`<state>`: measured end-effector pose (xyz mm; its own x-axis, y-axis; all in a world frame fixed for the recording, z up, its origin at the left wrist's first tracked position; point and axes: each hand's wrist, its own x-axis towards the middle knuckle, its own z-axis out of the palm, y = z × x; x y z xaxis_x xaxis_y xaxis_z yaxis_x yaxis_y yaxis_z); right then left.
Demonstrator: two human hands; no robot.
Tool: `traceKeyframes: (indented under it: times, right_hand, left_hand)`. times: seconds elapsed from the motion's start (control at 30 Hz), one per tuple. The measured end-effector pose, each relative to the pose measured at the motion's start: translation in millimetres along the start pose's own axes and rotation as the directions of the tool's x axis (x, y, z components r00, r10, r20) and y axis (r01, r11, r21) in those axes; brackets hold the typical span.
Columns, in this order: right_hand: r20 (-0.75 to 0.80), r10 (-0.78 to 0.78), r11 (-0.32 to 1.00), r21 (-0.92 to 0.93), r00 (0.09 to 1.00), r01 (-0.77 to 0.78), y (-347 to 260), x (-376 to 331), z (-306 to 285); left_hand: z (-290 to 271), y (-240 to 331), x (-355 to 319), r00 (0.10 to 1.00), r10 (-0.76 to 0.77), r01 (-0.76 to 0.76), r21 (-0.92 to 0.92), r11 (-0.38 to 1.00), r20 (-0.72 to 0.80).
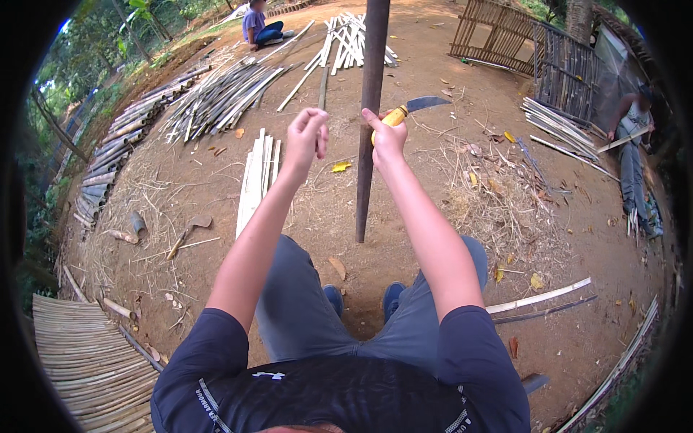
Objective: The person uses a curved knife to shave and smooth the surface of a long bamboo strip while sitting on the ground.
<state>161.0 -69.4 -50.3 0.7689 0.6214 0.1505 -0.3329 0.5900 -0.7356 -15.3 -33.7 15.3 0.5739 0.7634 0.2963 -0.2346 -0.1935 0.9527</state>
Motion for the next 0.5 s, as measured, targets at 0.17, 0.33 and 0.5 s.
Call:
traceKeyframes:
  times: [0.17,0.33,0.5]
  right_hand:
    - [-0.239,-0.079,0.988,0.107,0.968,0.107,-38,64,-15]
    - [-0.327,0.144,0.944,0.330,0.934,-0.030,-67,90,-40]
    - [-0.301,0.284,0.916,0.365,0.910,-0.166,-71,92,-64]
  left_hand:
    - [34,-48,-50,0.841,-0.340,0.263,0.230,0.937,0.421]
    - [39,-79,-49,0.821,-0.417,0.323,0.286,0.902,0.389]
    - [32,-100,-37,0.817,-0.518,0.421,0.352,0.836,0.252]
